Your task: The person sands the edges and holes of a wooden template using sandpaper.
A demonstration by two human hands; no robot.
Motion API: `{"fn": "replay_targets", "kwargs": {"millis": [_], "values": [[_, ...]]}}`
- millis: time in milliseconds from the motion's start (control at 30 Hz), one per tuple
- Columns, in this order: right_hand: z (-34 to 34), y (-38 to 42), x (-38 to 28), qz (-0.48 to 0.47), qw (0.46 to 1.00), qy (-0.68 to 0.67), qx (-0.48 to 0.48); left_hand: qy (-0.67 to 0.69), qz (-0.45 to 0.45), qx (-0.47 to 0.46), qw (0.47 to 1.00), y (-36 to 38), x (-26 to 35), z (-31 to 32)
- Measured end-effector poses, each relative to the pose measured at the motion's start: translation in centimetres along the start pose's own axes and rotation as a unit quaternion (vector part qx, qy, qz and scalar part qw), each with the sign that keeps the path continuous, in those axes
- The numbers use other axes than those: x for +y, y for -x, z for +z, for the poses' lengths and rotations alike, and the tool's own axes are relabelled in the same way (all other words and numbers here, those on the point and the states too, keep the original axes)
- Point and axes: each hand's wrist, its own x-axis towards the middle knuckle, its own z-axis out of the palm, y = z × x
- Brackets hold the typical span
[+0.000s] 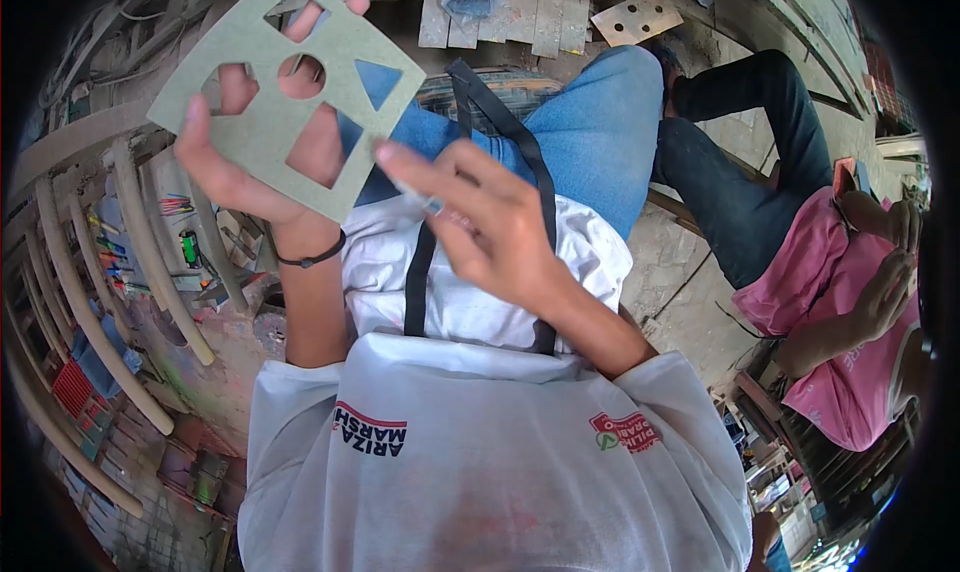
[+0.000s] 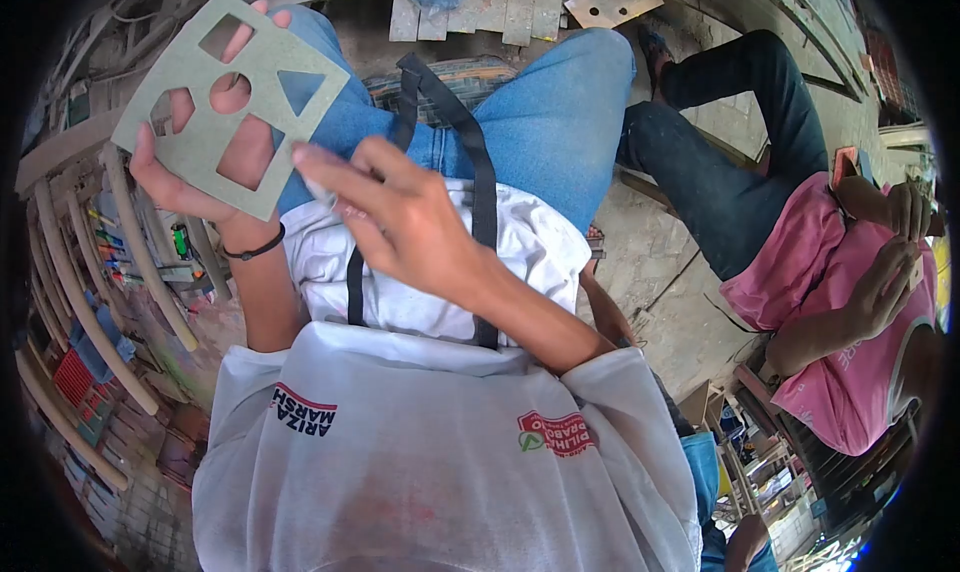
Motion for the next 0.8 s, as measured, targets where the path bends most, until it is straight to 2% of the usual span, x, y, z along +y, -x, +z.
{"fn": "replay_targets", "kwargs": {"millis": [67,133,200,267,300,367,467,500,533,600,667,700,767,800], "values": [[-0.3,-0.3,0.3,-0.005,1.000,0.002,-0.008,-0.225,-0.020,0.051,0.973,0.4,-0.7,0.9],[0.2,-0.8,0.7,0.025,0.999,0.038,0.011,-0.251,-0.027,0.066,0.965,0.4,-1.2,1.2],[1.6,0.7,-0.5,-0.011,0.997,-0.072,-0.029,-0.280,-0.036,0.077,0.956,0.1,-1.2,1.3],[-0.3,0.5,-0.8,-0.023,0.987,-0.103,-0.124,-0.241,-0.025,0.058,0.969,-0.3,-0.5,0.5],[-0.6,-0.1,0.3,-0.008,0.997,-0.063,-0.047,-0.222,-0.035,0.045,0.973,-0.3,-0.1,0.0],[0.0,-0.6,1.6,0.002,0.999,-0.027,0.029,-0.195,-0.049,0.043,0.979,-0.5,-0.3,-0.9],[2.8,0.6,-0.2,-0.070,0.987,-0.103,-0.097,-0.188,-0.078,0.067,0.977,-1.1,-0.3,-2.5],[1.9,0.7,-1.7,-0.041,0.952,-0.163,-0.257,-0.178,-0.075,0.062,0.979,-1.2,-0.1,-3.2],[1.4,0.4,-2.8,-0.049,0.947,-0.167,-0.271,-0.165,-0.070,0.061,0.982,-1.3,0.1,-3.6],[0.3,-0.4,-1.4,-0.012,0.974,-0.171,-0.147,-0.156,-0.082,0.051,0.983,-1.2,0.3,-3.8],[-1.4,-1.9,1.0,0.071,0.992,-0.106,0.002,-0.138,-0.132,0.027,0.981,-0.8,0.2,-3.3],[-2.0,-2.9,1.0,0.181,0.963,-0.188,0.064,-0.138,-0.130,0.028,0.981,-0.6,0.2,-3.5],[-2.7,-3.8,4.6,0.169,0.974,-0.097,0.113,-0.147,-0.147,0.023,0.978,-0.6,0.0,-4.0],[-2.6,-4.0,5.5,0.168,0.975,-0.094,0.114,-0.144,-0.148,0.022,0.978,-0.7,-0.4,-4.1]]}}
